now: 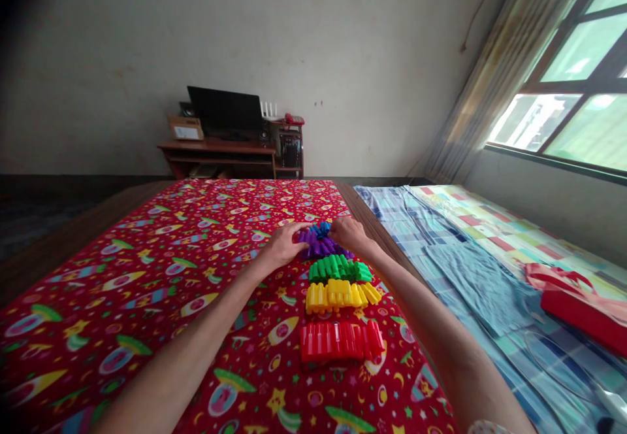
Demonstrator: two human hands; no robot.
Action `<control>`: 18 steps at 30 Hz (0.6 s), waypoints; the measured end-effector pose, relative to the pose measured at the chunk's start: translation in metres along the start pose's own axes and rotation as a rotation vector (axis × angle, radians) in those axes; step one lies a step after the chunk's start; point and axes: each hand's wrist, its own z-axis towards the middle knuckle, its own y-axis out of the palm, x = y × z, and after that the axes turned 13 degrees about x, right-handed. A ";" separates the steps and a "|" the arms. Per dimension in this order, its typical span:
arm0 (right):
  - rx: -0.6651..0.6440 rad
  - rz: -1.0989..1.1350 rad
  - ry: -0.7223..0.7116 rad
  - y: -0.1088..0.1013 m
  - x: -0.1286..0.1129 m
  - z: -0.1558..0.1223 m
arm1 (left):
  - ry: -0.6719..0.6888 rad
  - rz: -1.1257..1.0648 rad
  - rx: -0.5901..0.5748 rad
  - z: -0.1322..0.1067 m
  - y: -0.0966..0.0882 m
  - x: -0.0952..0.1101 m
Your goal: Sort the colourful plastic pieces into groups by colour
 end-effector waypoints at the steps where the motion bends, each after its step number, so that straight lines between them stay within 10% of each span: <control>1: 0.015 -0.023 0.016 -0.001 0.003 0.000 | 0.021 0.005 -0.017 0.003 0.006 0.004; 18: 0.001 -0.017 0.001 0.007 0.037 -0.014 | 0.119 0.187 -0.149 0.010 0.041 0.009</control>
